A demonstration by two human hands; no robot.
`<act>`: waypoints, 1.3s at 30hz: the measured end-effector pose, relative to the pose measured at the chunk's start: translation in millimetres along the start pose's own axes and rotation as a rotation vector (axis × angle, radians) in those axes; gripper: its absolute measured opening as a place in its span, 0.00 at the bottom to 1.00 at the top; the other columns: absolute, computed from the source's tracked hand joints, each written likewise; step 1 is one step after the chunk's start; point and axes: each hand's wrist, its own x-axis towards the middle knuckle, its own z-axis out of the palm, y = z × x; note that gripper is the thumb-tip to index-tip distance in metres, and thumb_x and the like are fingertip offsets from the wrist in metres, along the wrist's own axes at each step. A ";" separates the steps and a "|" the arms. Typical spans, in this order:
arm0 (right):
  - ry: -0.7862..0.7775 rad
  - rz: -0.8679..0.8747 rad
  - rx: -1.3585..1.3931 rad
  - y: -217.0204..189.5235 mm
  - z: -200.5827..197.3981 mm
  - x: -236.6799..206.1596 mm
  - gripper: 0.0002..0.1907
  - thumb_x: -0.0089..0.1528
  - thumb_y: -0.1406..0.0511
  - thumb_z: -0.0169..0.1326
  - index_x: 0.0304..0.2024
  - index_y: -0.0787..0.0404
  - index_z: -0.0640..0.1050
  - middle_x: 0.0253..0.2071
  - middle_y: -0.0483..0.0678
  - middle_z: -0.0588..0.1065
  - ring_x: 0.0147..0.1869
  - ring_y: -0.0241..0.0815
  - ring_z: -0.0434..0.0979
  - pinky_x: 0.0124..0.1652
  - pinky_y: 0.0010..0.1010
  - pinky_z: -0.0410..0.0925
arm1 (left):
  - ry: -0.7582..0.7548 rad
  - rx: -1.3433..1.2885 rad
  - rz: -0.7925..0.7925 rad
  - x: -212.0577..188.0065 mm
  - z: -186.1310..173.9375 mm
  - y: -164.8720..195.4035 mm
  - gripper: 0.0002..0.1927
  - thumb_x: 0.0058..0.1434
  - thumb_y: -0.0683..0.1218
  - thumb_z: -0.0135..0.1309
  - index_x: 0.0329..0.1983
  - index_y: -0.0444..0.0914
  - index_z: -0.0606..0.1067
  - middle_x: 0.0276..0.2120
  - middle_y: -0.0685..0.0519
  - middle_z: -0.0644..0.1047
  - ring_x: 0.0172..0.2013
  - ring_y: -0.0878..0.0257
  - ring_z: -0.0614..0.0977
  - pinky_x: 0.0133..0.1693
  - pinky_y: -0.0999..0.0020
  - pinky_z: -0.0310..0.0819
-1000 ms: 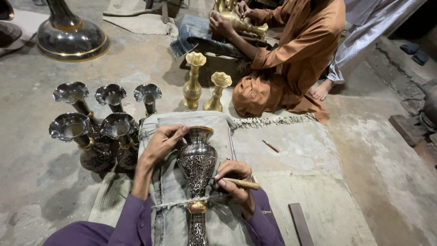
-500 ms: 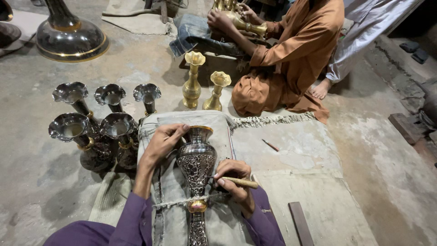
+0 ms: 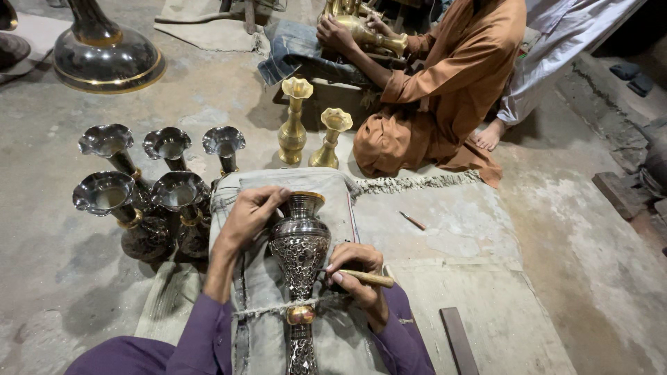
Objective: The person sits on the floor holding an ornate metal vase steady with one hand while using a small wooden-handled chisel to engrave decorative patterns into its surface, repositioning the vase to work on different areas. Other workers engrave brass vases nearby.
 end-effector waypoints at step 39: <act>-0.017 -0.050 -0.052 1.8 -2.6 1.7 0.10 0.55 0.67 0.58 0.33 0.69 0.81 0.31 0.51 0.76 0.32 0.38 0.75 0.35 0.27 0.71 | 0.074 -0.053 -0.067 -2.1 2.9 6.1 0.16 0.62 0.55 0.59 0.40 0.37 0.83 0.27 0.56 0.81 0.26 0.70 0.78 0.26 0.69 0.70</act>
